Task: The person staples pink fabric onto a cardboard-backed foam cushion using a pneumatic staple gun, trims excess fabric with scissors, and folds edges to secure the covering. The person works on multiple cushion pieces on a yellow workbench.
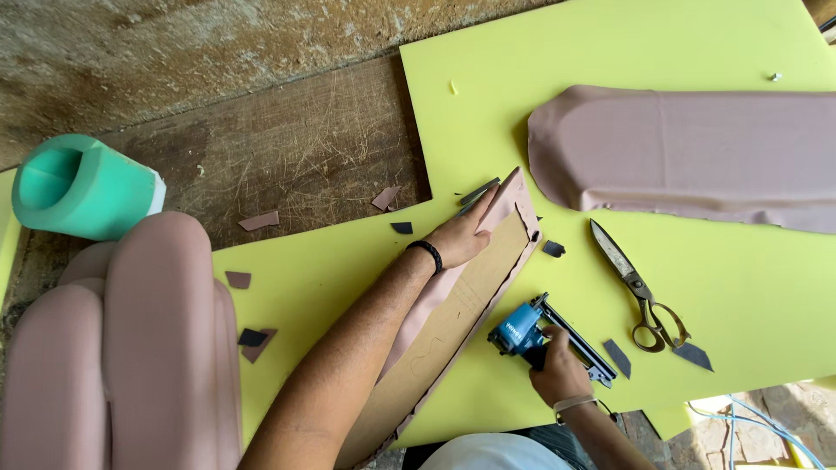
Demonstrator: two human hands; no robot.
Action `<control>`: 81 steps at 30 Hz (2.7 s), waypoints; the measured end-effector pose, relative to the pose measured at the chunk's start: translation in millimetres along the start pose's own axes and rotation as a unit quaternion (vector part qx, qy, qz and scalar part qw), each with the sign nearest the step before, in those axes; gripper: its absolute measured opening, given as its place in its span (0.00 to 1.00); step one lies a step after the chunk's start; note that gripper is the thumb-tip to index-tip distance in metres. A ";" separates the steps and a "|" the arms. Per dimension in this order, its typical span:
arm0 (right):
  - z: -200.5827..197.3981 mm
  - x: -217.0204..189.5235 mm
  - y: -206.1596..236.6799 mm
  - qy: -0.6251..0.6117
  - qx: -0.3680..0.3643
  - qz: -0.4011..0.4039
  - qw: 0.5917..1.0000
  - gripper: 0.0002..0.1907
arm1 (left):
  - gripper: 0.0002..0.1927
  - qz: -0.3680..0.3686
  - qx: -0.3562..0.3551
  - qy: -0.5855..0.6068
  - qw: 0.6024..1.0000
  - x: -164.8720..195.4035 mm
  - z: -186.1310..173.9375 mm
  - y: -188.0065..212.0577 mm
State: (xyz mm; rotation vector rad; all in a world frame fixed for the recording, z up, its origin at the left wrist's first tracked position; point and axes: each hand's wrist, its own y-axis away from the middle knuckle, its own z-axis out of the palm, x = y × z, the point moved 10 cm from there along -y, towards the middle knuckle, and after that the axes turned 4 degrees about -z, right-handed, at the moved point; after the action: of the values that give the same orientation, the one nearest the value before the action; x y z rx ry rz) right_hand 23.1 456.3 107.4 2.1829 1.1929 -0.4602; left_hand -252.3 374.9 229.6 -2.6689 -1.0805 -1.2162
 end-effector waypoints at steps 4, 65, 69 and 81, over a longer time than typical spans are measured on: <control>-79.8 -1.5 -34.7 -0.115 0.050 0.018 0.992 0.34 | 0.47 -0.080 -0.043 0.001 0.996 -5.6 4.3 3.4; 165.8 -322.2 20.4 -0.489 -0.137 -0.330 0.796 0.22 | 0.27 -0.029 0.061 0.449 0.891 -206.1 -21.8 299.6; 162.0 -321.0 21.7 -0.461 -0.137 -0.359 0.800 0.20 | 0.27 -0.047 -0.021 0.476 0.878 -205.8 0.7 299.9; 148.5 -166.2 -14.8 -0.074 -0.088 -0.274 0.955 0.17 | 0.25 -0.181 0.000 0.156 0.971 -193.1 -33.1 325.2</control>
State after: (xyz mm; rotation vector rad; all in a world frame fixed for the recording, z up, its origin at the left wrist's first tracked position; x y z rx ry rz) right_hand -80.5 260.0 82.2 1.6169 1.6814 -0.6984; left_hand -168.6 5.3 206.4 -2.2304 -1.5446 -1.6192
